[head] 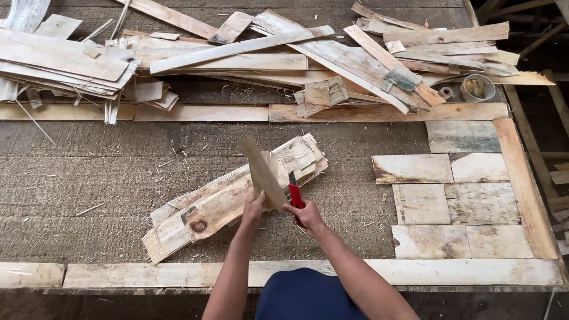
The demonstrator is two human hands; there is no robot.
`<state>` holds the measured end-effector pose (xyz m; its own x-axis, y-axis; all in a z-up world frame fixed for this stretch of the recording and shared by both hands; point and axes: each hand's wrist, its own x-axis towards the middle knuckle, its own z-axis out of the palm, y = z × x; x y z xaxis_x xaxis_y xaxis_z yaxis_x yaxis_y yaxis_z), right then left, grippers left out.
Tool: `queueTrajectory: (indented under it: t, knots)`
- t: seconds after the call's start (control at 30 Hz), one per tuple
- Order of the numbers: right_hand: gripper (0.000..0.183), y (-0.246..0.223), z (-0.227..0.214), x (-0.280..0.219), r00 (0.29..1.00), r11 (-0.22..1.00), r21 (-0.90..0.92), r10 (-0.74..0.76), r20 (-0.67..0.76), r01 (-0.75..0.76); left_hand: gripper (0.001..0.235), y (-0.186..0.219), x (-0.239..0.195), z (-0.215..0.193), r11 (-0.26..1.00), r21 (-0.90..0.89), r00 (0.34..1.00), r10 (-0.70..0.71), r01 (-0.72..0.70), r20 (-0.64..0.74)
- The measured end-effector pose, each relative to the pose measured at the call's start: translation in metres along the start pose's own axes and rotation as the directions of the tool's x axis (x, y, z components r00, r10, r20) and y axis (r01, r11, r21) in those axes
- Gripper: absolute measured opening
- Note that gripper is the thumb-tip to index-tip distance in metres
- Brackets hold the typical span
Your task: Selecting, arranging, and trimming thin wood slats to fit together on a wooden frame to create a tiled surface.
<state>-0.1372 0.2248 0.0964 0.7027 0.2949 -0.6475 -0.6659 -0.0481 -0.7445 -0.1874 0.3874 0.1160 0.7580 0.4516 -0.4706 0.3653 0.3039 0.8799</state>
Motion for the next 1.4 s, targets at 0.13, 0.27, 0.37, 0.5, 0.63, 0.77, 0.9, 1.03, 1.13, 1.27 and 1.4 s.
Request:
queueTrajectory:
  t: [0.13, 0.27, 0.37, 0.5, 0.63, 0.77, 0.9, 1.03, 1.13, 1.27, 1.4]
  knots:
    - [0.034, -0.001, -0.003, -0.006, 1.0, 1.0, -0.026, 0.007, -0.014, -0.007, 0.049, -0.044, 0.025, 0.001, 0.988, -0.139, 0.998, 0.066, -0.064, 0.012]
    - [0.039, 0.0, -0.01, -0.006, 0.996, 0.997, 0.042, 0.072, -0.053, -0.07, 0.031, -0.014, -0.001, 0.022, 0.983, -0.014, 0.98, 0.185, -0.185, 0.069]
    - [0.043, 0.008, -0.016, 0.004, 0.996, 0.995, 0.057, 0.088, -0.025, -0.087, 0.029, -0.018, 0.004, 0.03, 0.975, 0.04, 0.974, 0.214, -0.218, 0.078]
    - [0.039, 0.006, -0.016, 0.007, 0.997, 0.997, 0.054, 0.063, -0.039, -0.061, 0.033, -0.024, 0.01, 0.038, 0.976, 0.09, 0.979, 0.189, -0.196, 0.079]
    - [0.039, -0.021, -0.028, 0.028, 0.994, 0.999, 0.019, 0.05, -0.097, -0.048, 0.045, -0.032, 0.036, 0.01, 0.9, 0.354, 0.958, 0.284, -0.254, -0.033]
    - [0.04, -0.112, -0.023, 0.058, 0.966, 0.995, 0.022, -0.094, -0.242, 0.102, 0.09, -0.008, 0.029, -0.017, 0.389, 0.889, 0.948, 0.291, -0.242, 0.131]
    - [0.043, -0.256, -0.001, 0.043, 0.9, 0.96, 0.024, -0.254, -0.355, 0.28, 0.106, -0.004, 0.049, -0.035, 0.093, 0.987, 0.983, 0.138, -0.132, 0.118]
    - [0.041, -0.234, -0.046, 0.125, 0.894, 0.948, -0.018, -0.306, -0.326, 0.318, 0.109, 0.007, 0.071, -0.046, 0.1, 0.987, 0.992, 0.04, -0.127, 0.123]
    - [0.04, -0.179, -0.056, 0.136, 0.891, 0.97, -0.096, -0.243, -0.384, 0.223, 0.098, 0.03, 0.078, -0.054, 0.104, 0.984, 0.99, 0.011, -0.143, 0.143]
    - [0.032, -0.099, -0.067, 0.144, 0.935, 0.993, -0.069, -0.116, -0.334, 0.099, 0.091, 0.017, 0.125, -0.076, 0.116, 0.963, 0.969, -0.017, -0.242, 0.246]
    - [0.029, -0.054, -0.077, 0.136, 0.942, 0.997, -0.082, -0.018, -0.335, -0.01, 0.069, -0.019, 0.179, -0.106, 0.177, 0.947, 0.963, 0.076, -0.267, 0.257]
